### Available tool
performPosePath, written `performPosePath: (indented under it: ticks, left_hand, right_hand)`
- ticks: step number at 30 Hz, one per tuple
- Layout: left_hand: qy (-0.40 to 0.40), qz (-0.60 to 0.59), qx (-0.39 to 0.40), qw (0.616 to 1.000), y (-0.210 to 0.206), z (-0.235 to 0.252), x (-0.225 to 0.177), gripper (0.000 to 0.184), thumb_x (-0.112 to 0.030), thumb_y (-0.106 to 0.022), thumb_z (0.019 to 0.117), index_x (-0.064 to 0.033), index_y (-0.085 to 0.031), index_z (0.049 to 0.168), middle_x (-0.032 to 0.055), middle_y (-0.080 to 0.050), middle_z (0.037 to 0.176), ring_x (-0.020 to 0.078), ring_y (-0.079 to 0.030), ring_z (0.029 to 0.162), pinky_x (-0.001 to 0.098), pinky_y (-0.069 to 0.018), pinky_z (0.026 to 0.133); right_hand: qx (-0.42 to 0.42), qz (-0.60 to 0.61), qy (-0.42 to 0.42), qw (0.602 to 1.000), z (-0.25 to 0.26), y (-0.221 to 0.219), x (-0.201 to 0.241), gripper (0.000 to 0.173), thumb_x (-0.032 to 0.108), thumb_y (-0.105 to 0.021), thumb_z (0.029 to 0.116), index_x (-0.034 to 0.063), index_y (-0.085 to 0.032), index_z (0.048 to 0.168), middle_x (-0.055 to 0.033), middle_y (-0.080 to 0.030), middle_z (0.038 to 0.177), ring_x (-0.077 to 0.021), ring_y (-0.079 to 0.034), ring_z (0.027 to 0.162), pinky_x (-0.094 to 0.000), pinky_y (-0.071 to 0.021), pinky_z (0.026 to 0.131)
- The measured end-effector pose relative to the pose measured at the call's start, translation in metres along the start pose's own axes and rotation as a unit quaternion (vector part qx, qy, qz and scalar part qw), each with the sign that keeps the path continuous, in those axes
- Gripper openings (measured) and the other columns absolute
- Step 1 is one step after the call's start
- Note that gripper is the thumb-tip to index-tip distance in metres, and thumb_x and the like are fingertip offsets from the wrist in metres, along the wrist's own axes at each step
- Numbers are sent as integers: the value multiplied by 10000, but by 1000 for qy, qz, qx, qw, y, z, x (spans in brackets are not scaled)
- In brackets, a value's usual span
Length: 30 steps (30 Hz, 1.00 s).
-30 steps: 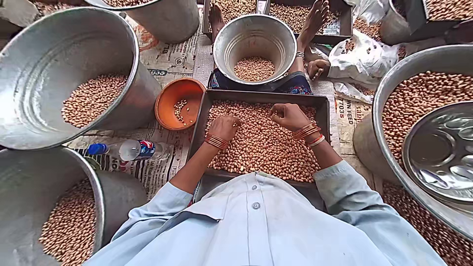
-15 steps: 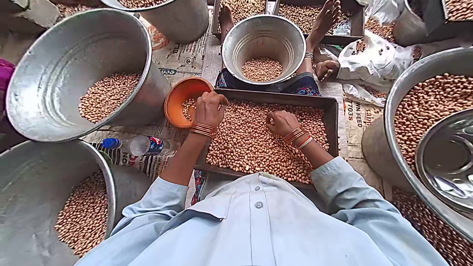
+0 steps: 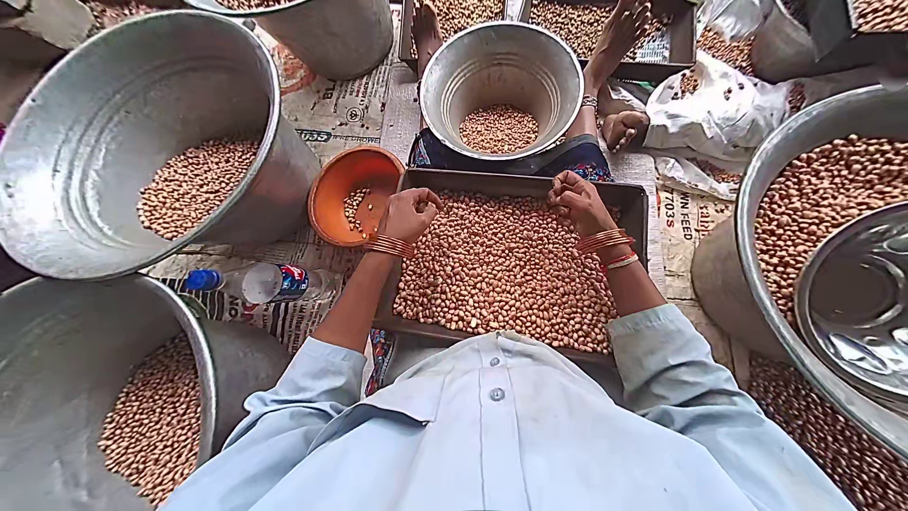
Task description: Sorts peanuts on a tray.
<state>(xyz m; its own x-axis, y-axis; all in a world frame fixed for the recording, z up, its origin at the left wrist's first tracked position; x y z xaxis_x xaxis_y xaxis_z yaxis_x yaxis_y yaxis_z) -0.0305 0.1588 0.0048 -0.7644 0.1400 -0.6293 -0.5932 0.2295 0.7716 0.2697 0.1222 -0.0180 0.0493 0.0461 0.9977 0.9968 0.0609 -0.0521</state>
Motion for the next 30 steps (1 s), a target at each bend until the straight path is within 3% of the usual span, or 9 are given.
performPosePath:
  ticks: [2, 4, 9, 12, 17, 21, 23, 26, 30]
  left_hand:
    - [-41, 89, 21, 995, -16, -5, -6, 200, -135, -630, 990, -51, -768, 1108, 192, -711, 966, 362, -683, 900, 576, -530, 855]
    - [-48, 138, 42, 988, -33, -8, -7, 210, -131, -622, 1002, -66, -765, 1142, 225, -718, 1135, 421, -684, 1101, 620, -516, 962]
    - [-18, 172, 74, 982, -52, -5, -4, 234, -121, -636, 990, -82, -746, 1193, 228, -681, 1214, 434, -657, 1146, 635, -516, 950]
    - [-20, 171, 83, 982, -52, -4, -2, 220, -128, -637, 989, -49, -742, 1165, 225, -688, 1211, 429, -656, 1155, 636, -513, 960]
    - [-5, 164, -51, 985, 26, -6, 8, 208, -144, -644, 996, 13, -733, 1099, 263, -684, 1064, 450, -675, 1026, 631, -520, 917]
    - [3, 208, -168, 964, 96, -24, 13, 235, -144, -640, 979, -6, -709, 1156, 319, -629, 1223, 518, -549, 1242, 666, -387, 1072]
    - [-34, 182, -132, 974, 80, -37, 0, 188, -133, -668, 968, -13, -735, 1096, 277, -676, 1121, 487, -611, 1142, 650, -451, 999]
    - [-77, 109, 18, 991, 11, -59, -15, 121, -132, -731, 944, -40, -784, 1002, 185, -738, 973, 378, -705, 966, 592, -537, 909]
    - [-58, 130, 117, 983, -47, -82, -17, 131, -174, -768, 930, -69, -789, 1007, 156, -747, 1010, 353, -699, 1040, 555, -541, 951]
  right_hand:
    - [-2, -39, -9, 999, 0, -2, 2, 95, 65, -486, 918, 136, -547, 935, 78, -503, 692, 4, -403, 498, -166, -330, 449]
    - [-5, -88, -12, 996, -3, -6, 7, 69, 57, -534, 959, 107, -581, 955, 71, -532, 711, 12, -432, 535, -163, -354, 492]
    - [47, -252, -24, 966, -14, -33, 19, 89, 123, -647, 991, 84, -683, 1063, 0, -644, 821, -76, -551, 685, -323, -466, 673]
    - [124, -370, -14, 921, -25, -73, 27, 142, 188, -663, 994, 102, -726, 1087, -35, -638, 747, -160, -565, 642, -420, -488, 654]
    - [215, -465, 60, 857, -58, -139, 31, 129, 187, -702, 962, 104, -767, 1036, -113, -714, 809, -298, -681, 736, -536, -542, 689]
    - [227, -529, 74, 815, -67, -161, 12, 164, 230, -705, 953, 101, -744, 1046, -128, -731, 941, -331, -719, 866, -554, -562, 709]
    - [233, -541, 66, 806, -67, -165, 3, 168, 221, -698, 953, 97, -744, 1057, -138, -727, 959, -340, -718, 860, -557, -559, 698]
    - [241, -545, 62, 800, -68, -169, -6, 157, 210, -694, 949, 107, -733, 1060, -133, -719, 935, -335, -713, 830, -549, -553, 673]
    - [229, -456, 33, 860, -62, -156, -2, 210, 231, -712, 922, 94, -706, 1081, -94, -688, 801, -276, -671, 719, -515, -533, 639]
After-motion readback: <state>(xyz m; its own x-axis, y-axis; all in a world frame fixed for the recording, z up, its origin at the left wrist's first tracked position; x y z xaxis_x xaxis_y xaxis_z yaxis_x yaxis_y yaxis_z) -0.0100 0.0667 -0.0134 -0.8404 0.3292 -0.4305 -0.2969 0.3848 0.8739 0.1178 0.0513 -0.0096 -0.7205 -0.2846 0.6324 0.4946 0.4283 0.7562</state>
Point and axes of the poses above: each hand's wrist, its own z-axis towards the middle knuckle, its own y-axis out of the back of the hand, x = y × z, the point moved 10 cm from there along z, towards the middle knuckle
